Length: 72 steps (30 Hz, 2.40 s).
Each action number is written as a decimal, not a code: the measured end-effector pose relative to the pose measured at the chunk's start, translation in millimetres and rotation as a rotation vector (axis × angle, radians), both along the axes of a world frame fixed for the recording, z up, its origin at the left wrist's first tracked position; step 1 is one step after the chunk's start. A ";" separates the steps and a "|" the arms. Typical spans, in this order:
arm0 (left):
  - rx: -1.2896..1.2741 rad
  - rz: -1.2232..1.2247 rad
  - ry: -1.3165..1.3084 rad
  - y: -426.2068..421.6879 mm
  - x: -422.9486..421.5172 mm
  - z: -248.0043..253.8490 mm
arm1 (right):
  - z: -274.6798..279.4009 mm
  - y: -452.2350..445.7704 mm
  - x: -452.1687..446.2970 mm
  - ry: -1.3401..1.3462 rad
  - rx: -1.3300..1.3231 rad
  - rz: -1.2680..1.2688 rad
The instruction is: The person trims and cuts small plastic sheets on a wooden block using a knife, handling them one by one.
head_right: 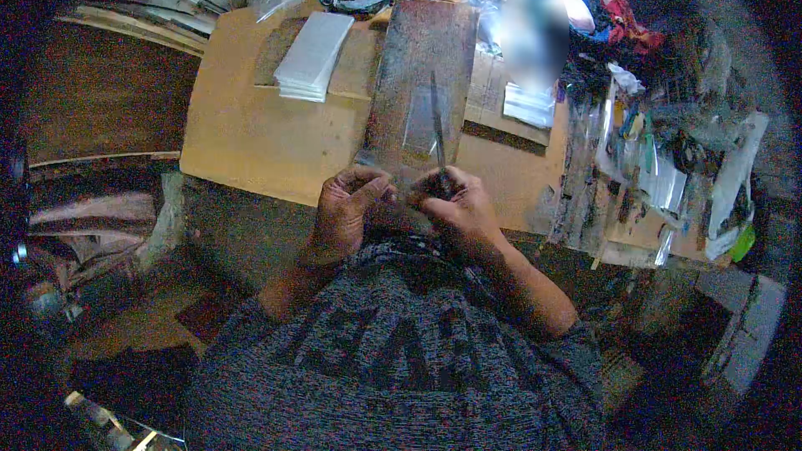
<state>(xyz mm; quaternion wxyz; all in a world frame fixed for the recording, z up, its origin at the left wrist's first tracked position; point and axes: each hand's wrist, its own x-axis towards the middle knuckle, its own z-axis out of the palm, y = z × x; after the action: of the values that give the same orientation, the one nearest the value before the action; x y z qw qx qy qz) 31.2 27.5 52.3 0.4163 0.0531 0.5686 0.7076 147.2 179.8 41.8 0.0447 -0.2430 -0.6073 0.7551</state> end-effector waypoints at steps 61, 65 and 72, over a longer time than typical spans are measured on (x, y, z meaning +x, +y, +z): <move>-0.235 -0.511 0.039 -3.5 -11.9 20.6 | 33.0 37.7 37.5 -0.374 0.695 0.550; -0.175 -0.547 0.017 -11.0 -8.3 11.4 | 26.0 38.3 24.6 -0.337 0.654 0.607; -0.114 -0.549 0.060 -16.9 -13.2 13.4 | 18.3 56.1 22.7 -0.269 0.783 0.706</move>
<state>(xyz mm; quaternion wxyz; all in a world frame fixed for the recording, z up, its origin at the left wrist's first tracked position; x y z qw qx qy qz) 17.9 10.6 65.7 0.5774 0.2024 0.5841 0.5333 169.8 235.9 60.1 -0.2025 -0.0836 -0.8883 0.4037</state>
